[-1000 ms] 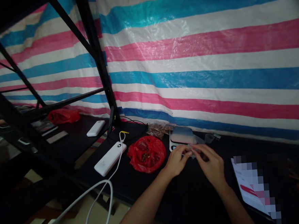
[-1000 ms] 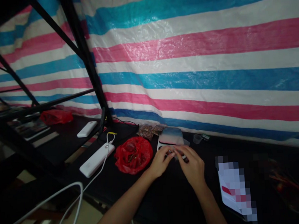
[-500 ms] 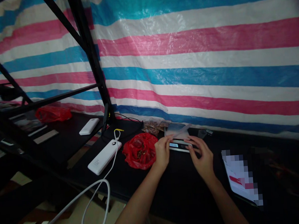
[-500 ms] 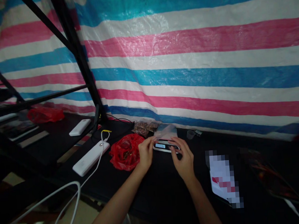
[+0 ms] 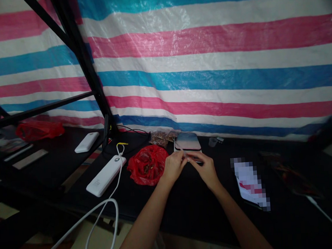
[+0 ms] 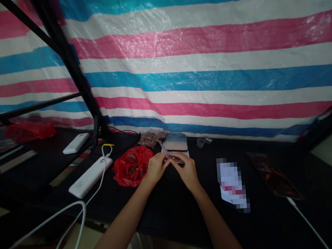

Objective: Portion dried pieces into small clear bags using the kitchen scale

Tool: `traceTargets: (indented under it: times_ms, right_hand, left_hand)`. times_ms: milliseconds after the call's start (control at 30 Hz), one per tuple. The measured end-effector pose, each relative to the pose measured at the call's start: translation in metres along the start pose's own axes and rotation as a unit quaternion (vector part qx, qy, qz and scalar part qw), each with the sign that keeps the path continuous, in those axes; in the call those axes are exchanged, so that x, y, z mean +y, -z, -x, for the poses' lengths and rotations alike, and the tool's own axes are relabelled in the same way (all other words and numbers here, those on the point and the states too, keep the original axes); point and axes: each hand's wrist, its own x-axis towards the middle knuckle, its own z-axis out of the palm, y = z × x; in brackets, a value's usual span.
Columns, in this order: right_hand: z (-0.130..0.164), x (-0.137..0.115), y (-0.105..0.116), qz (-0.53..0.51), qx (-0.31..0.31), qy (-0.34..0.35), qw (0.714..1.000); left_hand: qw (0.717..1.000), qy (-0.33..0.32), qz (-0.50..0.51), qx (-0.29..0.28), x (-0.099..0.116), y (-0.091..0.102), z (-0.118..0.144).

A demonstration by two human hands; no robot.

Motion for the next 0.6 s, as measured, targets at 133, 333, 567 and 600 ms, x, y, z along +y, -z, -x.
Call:
traceTargets:
  times_ms: [133,333,567,600]
  right_hand:
    - [-0.0004,0.0018,0.0007,-0.004,0.002,-0.004,1.000]
    - [-0.0002,-0.0006,0.0025,0.069,0.014,0.029,0.997]
    - [0.0010,-0.0010,0.0082,0.102,0.007,0.024,0.994]
    - [-0.0002,-0.0001,0.0097,0.115,0.019,0.019,0.993]
  left_hand:
    - [1.000,-0.001,-0.028,-0.010,-0.0009,-0.0006,0.0007]
    - [0.999,-0.018,-0.014,-0.026,0.0038,0.0034,-0.0011]
    - [0.998,-0.013,0.036,-0.045,0.0053,-0.0009,-0.0009]
    - [0.998,0.006,0.057,-0.028,0.0050,-0.0015,-0.0012]
